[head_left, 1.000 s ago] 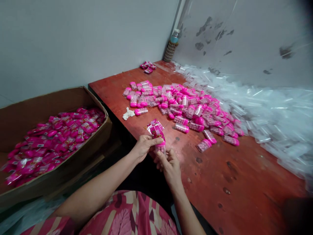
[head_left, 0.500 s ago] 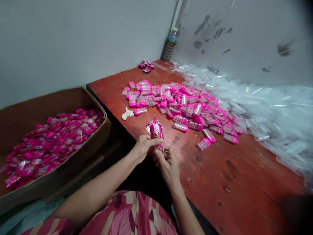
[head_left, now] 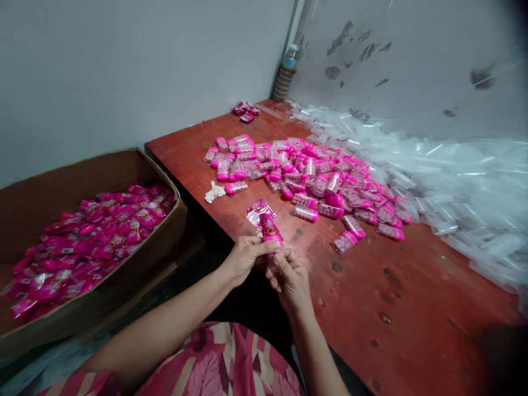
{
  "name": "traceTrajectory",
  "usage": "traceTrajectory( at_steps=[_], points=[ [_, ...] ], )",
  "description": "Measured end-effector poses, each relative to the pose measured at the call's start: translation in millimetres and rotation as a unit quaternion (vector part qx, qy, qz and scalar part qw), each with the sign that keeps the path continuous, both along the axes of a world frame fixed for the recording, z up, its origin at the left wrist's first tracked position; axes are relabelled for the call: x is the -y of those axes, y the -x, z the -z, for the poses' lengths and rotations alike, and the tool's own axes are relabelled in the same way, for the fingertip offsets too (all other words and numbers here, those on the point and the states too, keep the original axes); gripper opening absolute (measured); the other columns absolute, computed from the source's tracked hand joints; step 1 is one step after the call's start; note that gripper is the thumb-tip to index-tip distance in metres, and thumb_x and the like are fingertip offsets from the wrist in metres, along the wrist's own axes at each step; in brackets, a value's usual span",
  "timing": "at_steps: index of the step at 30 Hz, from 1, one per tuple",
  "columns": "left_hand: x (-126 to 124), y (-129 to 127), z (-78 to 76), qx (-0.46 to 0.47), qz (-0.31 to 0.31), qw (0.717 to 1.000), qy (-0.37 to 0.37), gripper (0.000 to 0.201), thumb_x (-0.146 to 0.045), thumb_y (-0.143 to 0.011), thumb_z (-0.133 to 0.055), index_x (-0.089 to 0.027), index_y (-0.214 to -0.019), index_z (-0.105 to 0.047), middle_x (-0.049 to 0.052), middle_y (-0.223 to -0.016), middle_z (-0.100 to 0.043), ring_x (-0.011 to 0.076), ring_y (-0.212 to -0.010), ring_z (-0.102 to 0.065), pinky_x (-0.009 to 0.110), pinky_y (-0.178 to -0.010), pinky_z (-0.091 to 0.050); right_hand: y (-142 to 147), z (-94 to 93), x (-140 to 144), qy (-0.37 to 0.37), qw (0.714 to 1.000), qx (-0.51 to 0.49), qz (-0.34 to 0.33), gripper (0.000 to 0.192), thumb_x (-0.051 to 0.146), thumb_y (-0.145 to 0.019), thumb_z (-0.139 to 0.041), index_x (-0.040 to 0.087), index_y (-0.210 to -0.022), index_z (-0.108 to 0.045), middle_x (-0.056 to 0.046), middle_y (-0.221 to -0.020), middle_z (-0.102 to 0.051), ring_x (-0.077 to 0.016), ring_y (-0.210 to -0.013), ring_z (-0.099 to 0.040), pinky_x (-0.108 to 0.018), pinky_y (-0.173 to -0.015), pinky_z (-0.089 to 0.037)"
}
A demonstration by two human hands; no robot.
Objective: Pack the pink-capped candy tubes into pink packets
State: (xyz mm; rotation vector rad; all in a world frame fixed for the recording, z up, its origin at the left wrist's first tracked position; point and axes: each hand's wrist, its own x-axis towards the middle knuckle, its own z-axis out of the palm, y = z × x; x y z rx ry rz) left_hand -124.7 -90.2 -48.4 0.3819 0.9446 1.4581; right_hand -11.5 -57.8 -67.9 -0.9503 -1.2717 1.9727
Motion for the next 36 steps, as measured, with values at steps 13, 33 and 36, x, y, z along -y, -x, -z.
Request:
traceTrajectory(
  at_steps=[13, 33, 36],
  points=[
    [2.4, -8.0, -1.9, 0.001, -0.066, 0.998, 0.026, 0.025, -0.032, -0.062, -0.069, -0.008, -0.065, -0.062, 0.004, -0.054, -0.060, 0.0115, -0.043, -0.053, 0.024, -0.043, -0.041, 1.1, -5.7, 4.2, -0.091, 0.993, 0.057, 0.042, 0.020, 0.036, -0.076, -0.058, 0.020, -0.078, -0.047, 0.006, -0.052, -0.052, -0.0054, -0.038, -0.042, -0.016, -0.035, -0.030],
    [14.1, 8.3, 3.4, 0.001, -0.078, 0.997, 0.026, 0.027, -0.033, -0.063, -0.069, -0.009, -0.057, -0.058, 0.003, -0.053, -0.058, 0.0094, -0.045, -0.051, 0.023, -0.047, -0.043, -0.8, -3.7, 6.2, 0.018, 0.998, -0.031, -0.053, 0.027, 0.037, -0.077, -0.058, 0.019, -0.096, -0.051, -0.002, -0.074, -0.064, -0.0117, -0.056, -0.060, -0.022, -0.048, -0.047],
    [15.2, 11.0, 3.8, 0.006, -0.095, 0.995, 0.034, 0.025, -0.030, -0.061, -0.071, -0.007, -0.059, -0.061, 0.005, -0.059, -0.061, 0.0107, -0.054, -0.055, 0.025, -0.059, -0.045, -5.0, -2.1, 5.9, 0.026, 0.998, -0.050, -0.031, 0.024, 0.032, -0.076, -0.060, 0.018, -0.095, -0.052, -0.002, -0.076, -0.065, -0.0134, -0.059, -0.062, -0.025, -0.052, -0.050]
  ],
)
